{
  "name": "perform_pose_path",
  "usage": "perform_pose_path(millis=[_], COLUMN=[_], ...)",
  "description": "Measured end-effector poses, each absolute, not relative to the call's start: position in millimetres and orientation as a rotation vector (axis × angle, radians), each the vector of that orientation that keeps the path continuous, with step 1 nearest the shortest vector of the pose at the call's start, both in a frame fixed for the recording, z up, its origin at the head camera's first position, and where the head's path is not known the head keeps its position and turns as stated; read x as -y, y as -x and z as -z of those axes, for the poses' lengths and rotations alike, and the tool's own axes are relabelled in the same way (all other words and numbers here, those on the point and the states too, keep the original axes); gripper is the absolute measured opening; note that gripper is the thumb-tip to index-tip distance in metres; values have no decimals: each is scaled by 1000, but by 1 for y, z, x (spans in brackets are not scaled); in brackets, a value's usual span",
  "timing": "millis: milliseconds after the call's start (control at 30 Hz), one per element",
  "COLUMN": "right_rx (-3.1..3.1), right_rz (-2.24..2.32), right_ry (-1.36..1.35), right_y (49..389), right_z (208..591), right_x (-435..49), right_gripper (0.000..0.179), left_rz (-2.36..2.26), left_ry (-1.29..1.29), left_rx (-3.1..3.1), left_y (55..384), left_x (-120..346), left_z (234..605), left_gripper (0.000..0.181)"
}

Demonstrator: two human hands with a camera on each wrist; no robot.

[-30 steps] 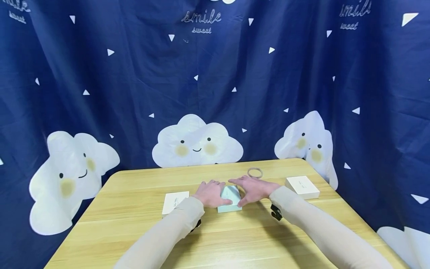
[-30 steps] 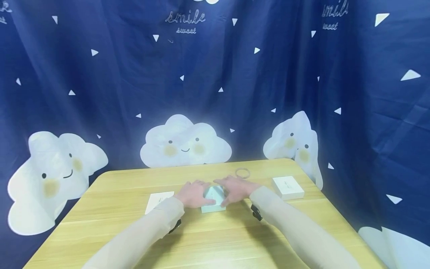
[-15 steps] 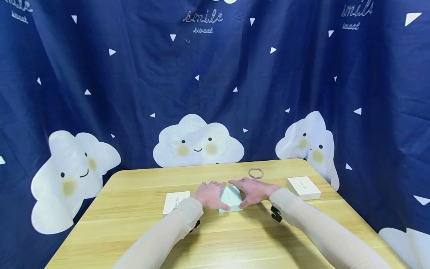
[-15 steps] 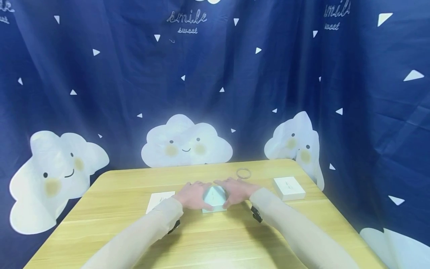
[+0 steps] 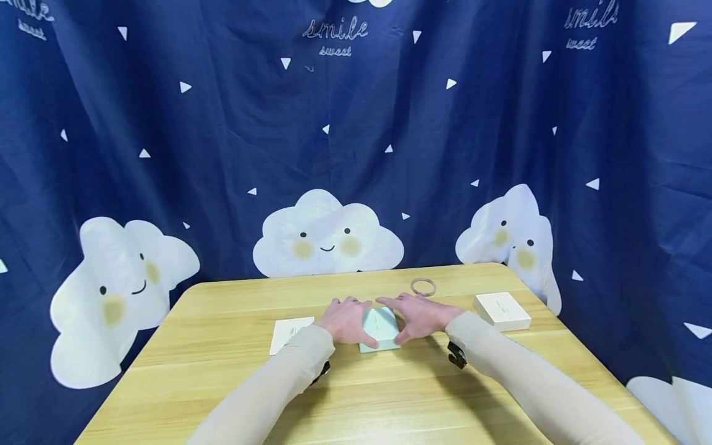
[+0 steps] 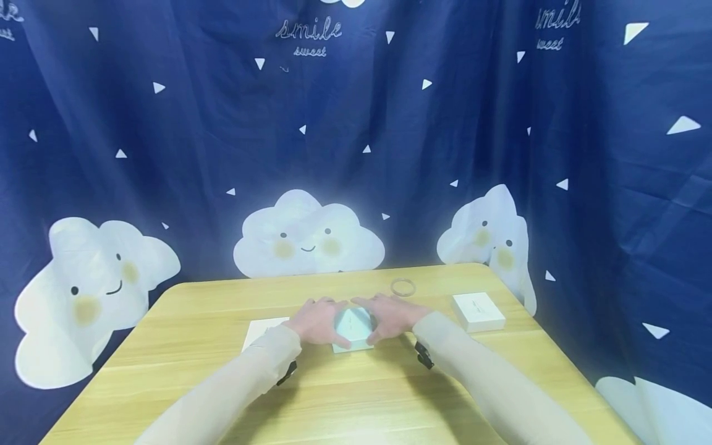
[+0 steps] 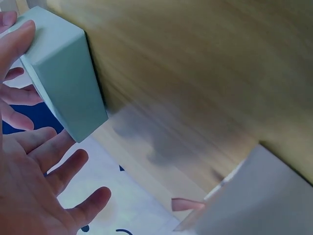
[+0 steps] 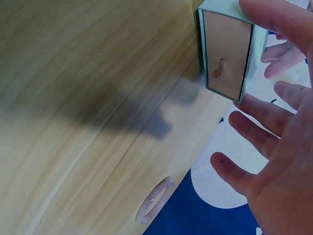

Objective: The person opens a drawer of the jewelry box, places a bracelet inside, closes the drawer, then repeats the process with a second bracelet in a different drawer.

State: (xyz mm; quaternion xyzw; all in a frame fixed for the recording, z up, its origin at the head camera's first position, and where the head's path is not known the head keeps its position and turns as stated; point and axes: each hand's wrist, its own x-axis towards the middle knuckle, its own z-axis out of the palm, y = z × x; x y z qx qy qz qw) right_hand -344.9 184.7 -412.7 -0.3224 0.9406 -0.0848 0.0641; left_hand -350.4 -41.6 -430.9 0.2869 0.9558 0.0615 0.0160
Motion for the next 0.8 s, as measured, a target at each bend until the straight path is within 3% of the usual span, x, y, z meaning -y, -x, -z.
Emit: perform_pose_path(millis=[800], right_rx=[-2815], right_rz=[305], right_ry=[1109], right_y=[346], right_z=[412], right_x=[-152], right_gripper=[97], left_rz=[-264], left_ry=[-836], left_rx=[-2943], left_y=[346], left_x=[78], left_z=[419], left_gripper=[102])
